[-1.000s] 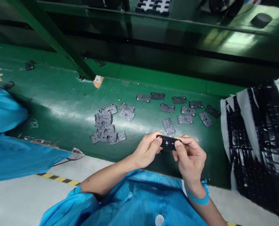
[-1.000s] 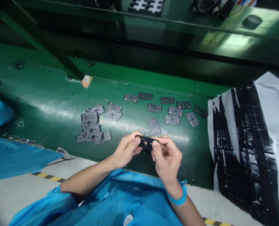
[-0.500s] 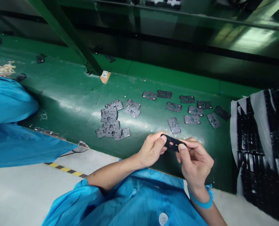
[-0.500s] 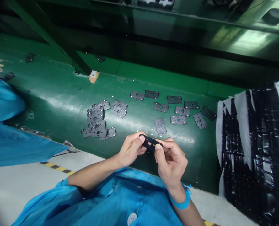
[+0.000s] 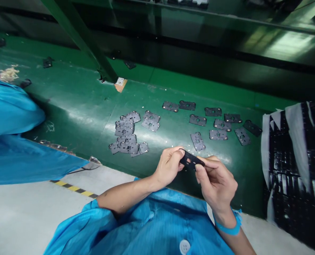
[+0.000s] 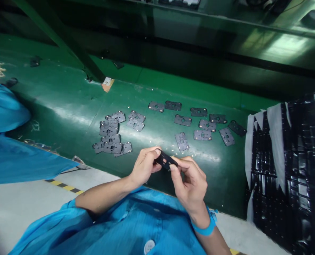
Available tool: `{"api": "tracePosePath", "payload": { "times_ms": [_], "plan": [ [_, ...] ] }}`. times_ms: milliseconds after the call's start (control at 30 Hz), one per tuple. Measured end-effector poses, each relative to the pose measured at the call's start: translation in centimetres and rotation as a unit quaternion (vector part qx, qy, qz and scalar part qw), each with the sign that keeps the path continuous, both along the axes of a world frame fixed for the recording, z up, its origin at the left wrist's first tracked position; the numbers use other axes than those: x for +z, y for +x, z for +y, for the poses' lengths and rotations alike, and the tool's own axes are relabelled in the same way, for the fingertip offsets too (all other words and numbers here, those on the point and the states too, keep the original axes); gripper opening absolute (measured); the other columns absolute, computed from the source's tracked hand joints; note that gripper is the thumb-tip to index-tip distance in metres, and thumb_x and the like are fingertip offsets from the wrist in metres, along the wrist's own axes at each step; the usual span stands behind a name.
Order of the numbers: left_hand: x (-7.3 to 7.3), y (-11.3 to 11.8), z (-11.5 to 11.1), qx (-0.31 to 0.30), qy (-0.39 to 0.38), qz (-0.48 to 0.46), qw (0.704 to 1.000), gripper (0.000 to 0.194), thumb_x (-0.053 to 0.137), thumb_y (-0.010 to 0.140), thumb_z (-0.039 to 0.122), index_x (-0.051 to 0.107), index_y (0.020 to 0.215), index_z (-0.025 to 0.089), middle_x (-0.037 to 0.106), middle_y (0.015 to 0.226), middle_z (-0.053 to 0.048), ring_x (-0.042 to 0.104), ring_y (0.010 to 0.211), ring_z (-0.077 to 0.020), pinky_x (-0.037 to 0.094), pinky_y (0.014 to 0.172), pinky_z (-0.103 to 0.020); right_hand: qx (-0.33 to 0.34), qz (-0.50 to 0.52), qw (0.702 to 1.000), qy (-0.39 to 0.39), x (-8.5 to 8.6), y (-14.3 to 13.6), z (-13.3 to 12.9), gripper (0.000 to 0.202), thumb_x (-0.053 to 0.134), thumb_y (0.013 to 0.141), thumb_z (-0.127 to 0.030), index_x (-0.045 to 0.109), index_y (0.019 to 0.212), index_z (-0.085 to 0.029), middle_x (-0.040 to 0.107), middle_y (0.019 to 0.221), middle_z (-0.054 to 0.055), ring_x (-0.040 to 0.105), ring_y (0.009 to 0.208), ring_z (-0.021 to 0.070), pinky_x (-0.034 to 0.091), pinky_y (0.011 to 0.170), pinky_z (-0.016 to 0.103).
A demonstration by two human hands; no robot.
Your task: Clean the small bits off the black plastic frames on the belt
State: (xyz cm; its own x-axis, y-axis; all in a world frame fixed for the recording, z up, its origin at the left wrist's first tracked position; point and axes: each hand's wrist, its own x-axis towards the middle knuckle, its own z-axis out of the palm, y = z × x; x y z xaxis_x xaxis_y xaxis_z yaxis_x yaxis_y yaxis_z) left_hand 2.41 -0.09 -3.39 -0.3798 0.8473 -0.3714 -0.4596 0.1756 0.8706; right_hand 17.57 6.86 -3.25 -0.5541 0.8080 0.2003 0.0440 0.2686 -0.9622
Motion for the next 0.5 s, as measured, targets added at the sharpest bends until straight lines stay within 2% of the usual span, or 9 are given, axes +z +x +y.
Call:
{"api": "tracePosePath", "payload": {
  "times_ms": [100, 200, 400, 500],
  "plan": [
    [0.4, 0.1, -0.3, -0.009, -0.012, 0.015, 1.000, 0.037, 0.044, 0.100, 0.039, 0.046, 0.068, 0.022, 0.039, 0.046, 0.007, 0.031, 0.044, -0.0083, 0.026, 0.047, -0.024, 0.005, 0.017, 0.994, -0.104, 0.8, -0.5, 0.2, 0.013, 0.072, 0.100, -0.017, 0.079, 0.110, -0.022, 0.062, 0.081, -0.002, 0.058, 0.049, 0.0070, 0.047, 0.046, 0.021],
    [0.8, -0.1, -0.8, -0.032, -0.013, 0.047, 0.998, 0.040, 0.044, 0.104, 0.043, 0.046, 0.070, 0.021, 0.043, 0.051, 0.006, 0.035, 0.047, -0.0086, 0.030, 0.049, -0.023, 0.005, 0.032, 0.985, -0.171, 1.3, -0.7, 0.5, 0.006, 0.073, 0.101, -0.022, 0.079, 0.103, -0.021, 0.064, 0.075, -0.003, 0.055, 0.045, 0.0053, 0.043, 0.044, 0.019],
    [1.1, -1.3, -1.6, -0.088, -0.003, 0.134, 0.987, 0.045, 0.044, 0.108, 0.048, 0.047, 0.073, 0.021, 0.045, 0.058, 0.005, 0.041, 0.053, -0.0098, 0.032, 0.051, -0.023, 0.008, 0.028, 0.974, -0.224, 1.0, -0.5, 0.9, 0.011, 0.075, 0.102, -0.031, 0.080, 0.101, -0.021, 0.061, 0.065, -0.004, 0.051, 0.042, 0.0046, 0.037, 0.043, 0.017],
    [0.8, -2.3, -1.6, -0.125, 0.014, 0.212, 0.969, 0.032, 0.052, 0.107, 0.042, 0.060, 0.086, 0.019, 0.053, 0.067, 0.004, 0.046, 0.057, -0.0102, 0.038, 0.056, -0.024, -0.006, 0.014, 0.976, -0.217, 0.9, -0.4, 1.1, 0.013, 0.075, 0.101, -0.032, 0.079, 0.100, -0.020, 0.060, 0.063, -0.004, 0.049, 0.041, 0.0050, 0.035, 0.043, 0.018]
  ]
}}
